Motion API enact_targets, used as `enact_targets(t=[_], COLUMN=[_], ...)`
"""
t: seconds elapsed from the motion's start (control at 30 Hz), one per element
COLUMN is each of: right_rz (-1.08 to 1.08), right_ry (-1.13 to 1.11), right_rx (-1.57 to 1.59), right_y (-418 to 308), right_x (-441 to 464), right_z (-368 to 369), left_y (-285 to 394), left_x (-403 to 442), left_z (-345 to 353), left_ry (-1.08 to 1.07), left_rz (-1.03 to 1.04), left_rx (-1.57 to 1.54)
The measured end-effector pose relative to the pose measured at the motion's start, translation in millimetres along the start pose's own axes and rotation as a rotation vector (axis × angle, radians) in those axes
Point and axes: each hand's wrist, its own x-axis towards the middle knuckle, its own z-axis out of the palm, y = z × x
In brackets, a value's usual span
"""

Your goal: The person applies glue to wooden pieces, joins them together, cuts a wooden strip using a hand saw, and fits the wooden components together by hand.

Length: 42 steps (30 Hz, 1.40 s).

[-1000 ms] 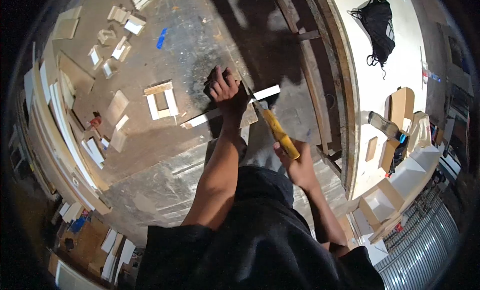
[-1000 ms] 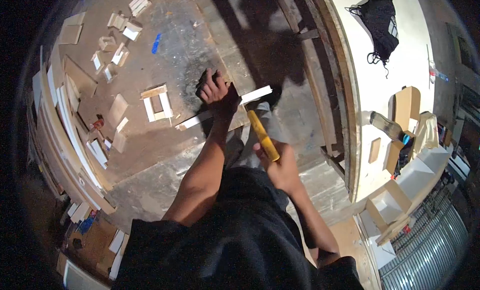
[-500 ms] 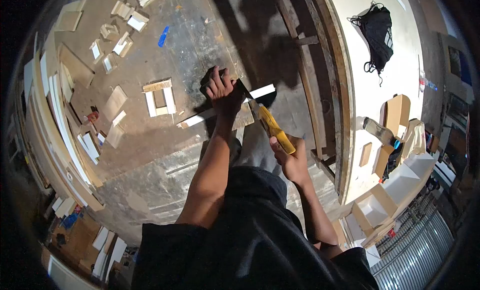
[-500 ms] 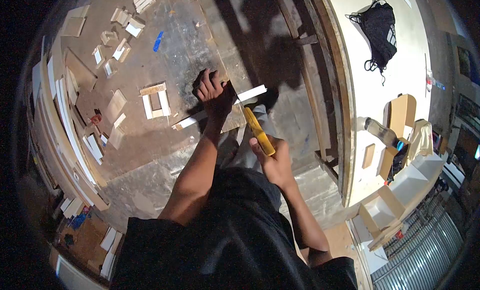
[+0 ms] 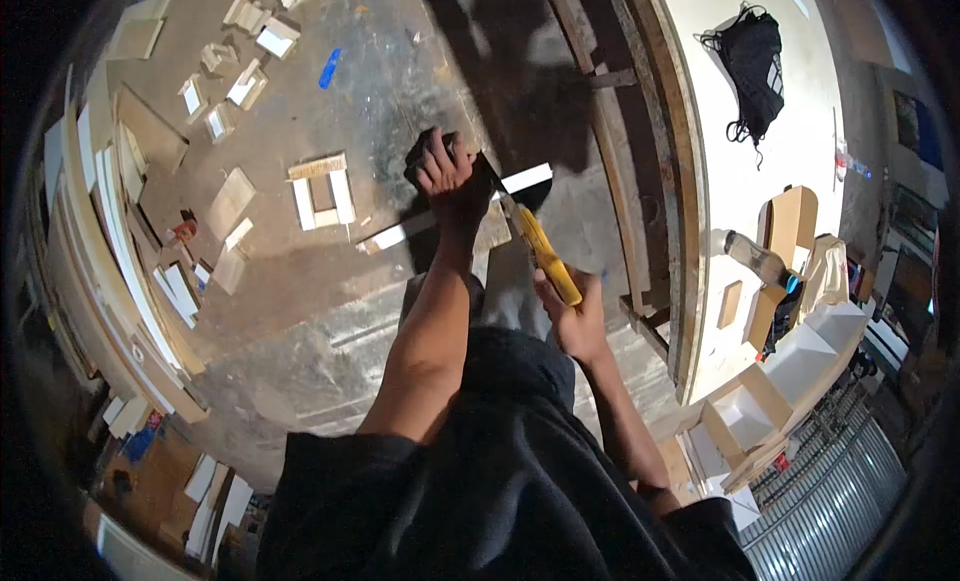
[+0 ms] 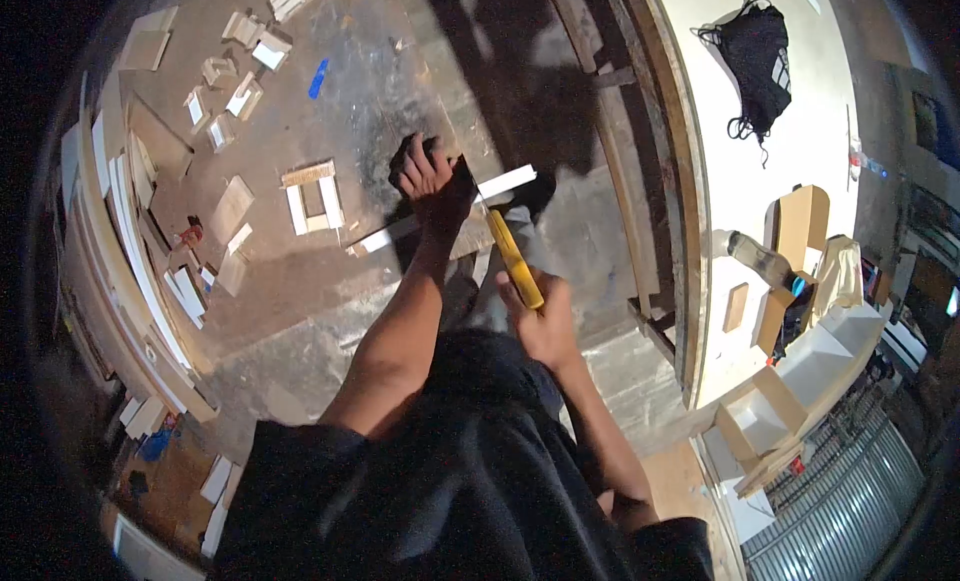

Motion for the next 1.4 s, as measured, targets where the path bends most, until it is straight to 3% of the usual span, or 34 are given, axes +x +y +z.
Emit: enact_targets(t=[0.07, 0.2, 0.27, 0.33, 0.4, 0.47, 0.53, 0.6, 0.67, 0.7, 0.87, 0.93, 1.0, 1.07, 1.1, 1.13, 1.2, 1.27, 1.33, 1.4], right_rz=[-0.029, 0.041, -0.111, -0.097, -0.069, -0.013, -0.011, -0.061, -0.155, -0.008, -0.145, 0.038, -0.008, -0.053, -0.051, -0.047, 0.019, -0.081, 0.046, 0.149], right_ry=[-0.017, -0.069, 0.009, 0.022, -0.123, -0.167, -0.040, 0.073, -0.014, -0.168, -0.052, -0.202, -0.240, -0.078, 0.136, 0.135, -0.186, -0.198, -0.033, -0.163], right_rx=[-0.050, 0.236, -0.052, -0.060, 0.183, 0.173, -0.022, -0.042, 0.133, 0.127, -0.095, 0.088, 0.141, -0.020, 0.053, 0.051, 0.048, 0.093, 0.104, 0.060], right_y=[-2.0, 13.3, 17.3, 2.8, 2.0, -0.9, 22.9, 20.4, 0.1, -2.0, 5.9, 8.8, -0.3, -11.9, -1.7, 6.1, -1.4, 0.0, 6.5, 8.9], right_x=[-10.8, -26.6, 4.0, -0.6, -30.4, -26.6, 1.1, -5.2, -30.0, -33.9, -6.8, -20.4, -25.2, -9.4, -0.6, -6.2, -18.8, -33.5, -28.4, -13.3], right_z=[-12.8, -19.2, 3.0, -4.5, -35.2, -33.4, -8.0, -4.8, -24.3, -40.2, -14.8, -35.1, -35.6, -16.2, 4.2, -5.2, -32.4, -37.6, -30.6, -23.3], left_y=[2.4, 5.4, 7.3, 2.0, 4.9, -0.4, -3.7, -2.5, 2.5, -1.7, 1.5, 3.4, -1.6, 2.7, 2.3, 4.7, 2.6, 1.2, 2.5, 0.7], left_x=[13.1, 15.2, 13.3, 13.2, 16.1, 12.5, 11.3, -4.7, 13.1, 12.2, 7.1, 11.9, 5.1, 13.8, 12.3, 7.7, 11.4, 10.3, 11.5, 2.9], left_z=[2.4, -4.9, 2.5, 6.3, 4.8, 2.4, 18.9, 7.4, 6.8, 12.2, 6.2, 10.6, 10.3, 10.4, 9.4, 7.9, 9.4, 7.6, 9.9, 6.1], left_ry=[0.025, 0.023, 0.037, 0.058, 0.029, 0.006, 0.173, 0.125, 0.100, 0.088, 0.101, 0.061, 0.021, 0.138, 0.103, 0.098, 0.088, 0.074, 0.061, 0.084], left_rz=[0.000, 0.010, 0.006, 0.011, 0.023, 0.020, 0.066, 0.052, 0.034, 0.048, 0.022, -0.011, -0.011, 0.031, 0.034, 0.033, 0.031, 0.035, 0.019, 0.030], left_rx=[-0.050, -0.010, 0.013, 0.075, 0.064, 0.070, 0.140, 0.121, 0.065, 0.115, 0.085, 0.057, 0.093, 0.050, 0.064, 0.064, 0.056, 0.048, 0.041, 0.047])
